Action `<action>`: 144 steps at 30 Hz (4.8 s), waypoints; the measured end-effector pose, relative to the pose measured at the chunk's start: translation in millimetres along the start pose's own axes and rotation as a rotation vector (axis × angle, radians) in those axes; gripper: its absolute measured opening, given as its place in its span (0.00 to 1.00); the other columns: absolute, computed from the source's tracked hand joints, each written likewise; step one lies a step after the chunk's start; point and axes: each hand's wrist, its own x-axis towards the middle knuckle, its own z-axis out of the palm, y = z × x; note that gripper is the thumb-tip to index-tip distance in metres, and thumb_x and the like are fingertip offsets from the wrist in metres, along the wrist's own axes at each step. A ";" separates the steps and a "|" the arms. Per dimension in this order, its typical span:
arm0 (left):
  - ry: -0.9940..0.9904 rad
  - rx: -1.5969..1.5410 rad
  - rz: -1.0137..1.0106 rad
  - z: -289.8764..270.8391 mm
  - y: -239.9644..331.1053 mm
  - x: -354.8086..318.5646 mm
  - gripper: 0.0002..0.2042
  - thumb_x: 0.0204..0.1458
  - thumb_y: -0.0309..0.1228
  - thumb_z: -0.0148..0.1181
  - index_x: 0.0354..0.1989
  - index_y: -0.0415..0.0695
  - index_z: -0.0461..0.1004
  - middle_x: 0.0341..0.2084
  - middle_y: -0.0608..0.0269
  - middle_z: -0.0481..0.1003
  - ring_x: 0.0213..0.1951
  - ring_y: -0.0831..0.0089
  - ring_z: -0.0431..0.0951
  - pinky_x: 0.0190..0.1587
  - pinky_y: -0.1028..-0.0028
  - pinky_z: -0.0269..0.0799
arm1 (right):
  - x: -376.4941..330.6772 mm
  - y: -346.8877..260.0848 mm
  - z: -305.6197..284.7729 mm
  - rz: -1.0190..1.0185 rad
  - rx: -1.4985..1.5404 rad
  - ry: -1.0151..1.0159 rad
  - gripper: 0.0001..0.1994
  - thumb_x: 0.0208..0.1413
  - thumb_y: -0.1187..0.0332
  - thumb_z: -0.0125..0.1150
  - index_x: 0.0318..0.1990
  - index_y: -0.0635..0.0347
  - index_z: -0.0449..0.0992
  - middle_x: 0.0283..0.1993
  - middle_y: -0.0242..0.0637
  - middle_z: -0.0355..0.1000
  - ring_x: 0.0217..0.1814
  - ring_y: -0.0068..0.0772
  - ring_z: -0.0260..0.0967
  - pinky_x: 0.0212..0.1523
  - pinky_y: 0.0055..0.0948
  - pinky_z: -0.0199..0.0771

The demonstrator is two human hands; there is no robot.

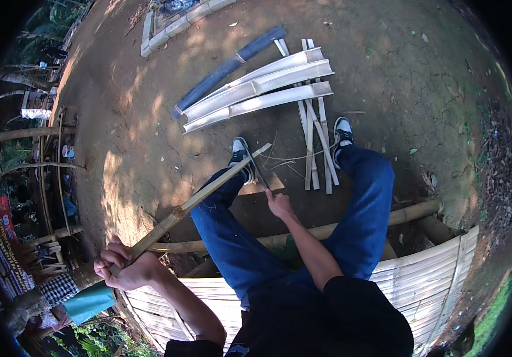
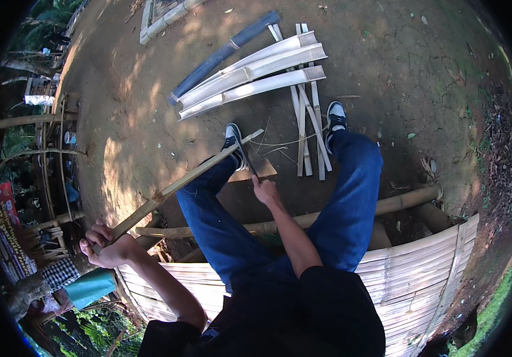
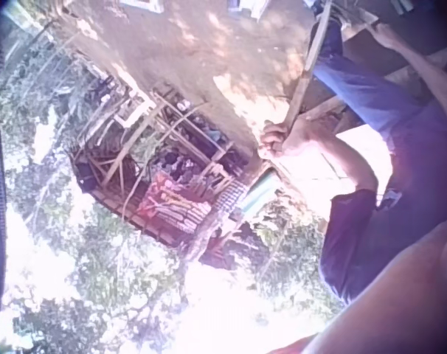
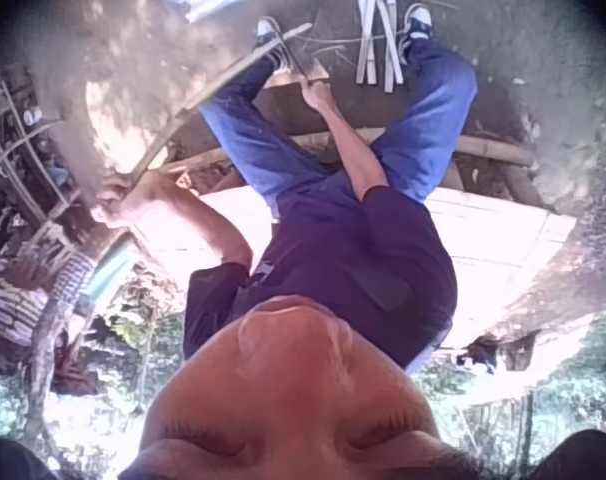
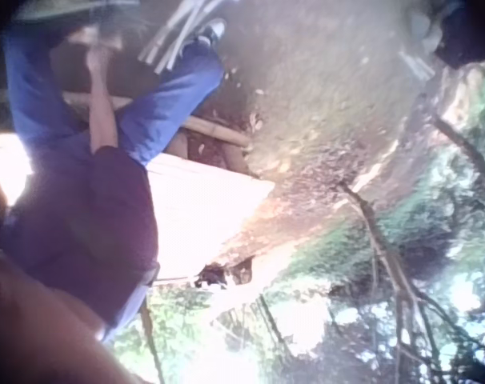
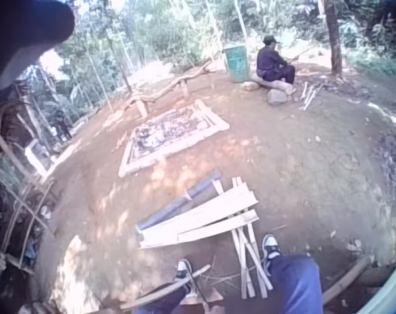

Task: The person uses a machete to shave thin strips from a length of bamboo while sitting on a bamboo bench. They hold the bamboo strip with one hand and run the blade along its length to smooth it, then discard the shavings.

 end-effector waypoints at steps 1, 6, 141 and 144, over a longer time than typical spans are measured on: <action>-0.011 -0.010 -0.007 0.0 -3.9 4.6 0.07 0.52 0.34 0.40 0.26 0.50 0.63 0.09 0.72 0.45 0.12 0.78 0.46 0.35 0.69 0.62 | -4.3 -13.0 -2.2 -0.015 -0.001 -0.091 0.33 0.57 0.40 0.41 0.41 0.66 0.78 0.42 0.59 0.73 0.50 0.57 0.69 0.52 0.45 0.69; -0.190 -0.020 -0.052 -16.8 -22.9 54.2 0.08 0.52 0.32 0.39 0.23 0.48 0.62 0.09 0.71 0.45 0.11 0.79 0.44 0.32 0.69 0.62 | -3.3 -68.5 5.9 -0.629 0.176 -0.166 0.22 0.58 0.49 0.50 0.35 0.62 0.78 0.24 0.49 0.73 0.32 0.50 0.74 0.33 0.43 0.72; -0.135 0.148 -0.063 -2.5 -116.4 164.2 0.16 0.46 0.29 0.43 0.13 0.55 0.43 0.10 0.73 0.41 0.12 0.78 0.43 0.22 0.75 0.47 | 150.7 -40.2 4.7 -0.123 0.044 -0.108 0.28 0.58 0.46 0.46 0.36 0.68 0.78 0.29 0.61 0.72 0.39 0.57 0.73 0.39 0.47 0.70; -0.225 0.050 -0.131 -15.0 -113.0 174.2 0.16 0.47 0.29 0.43 0.13 0.55 0.43 0.10 0.73 0.41 0.12 0.78 0.43 0.22 0.75 0.48 | 133.5 -65.7 -12.3 -0.298 0.106 -0.216 0.25 0.58 0.50 0.48 0.35 0.69 0.77 0.27 0.59 0.72 0.35 0.57 0.73 0.37 0.46 0.70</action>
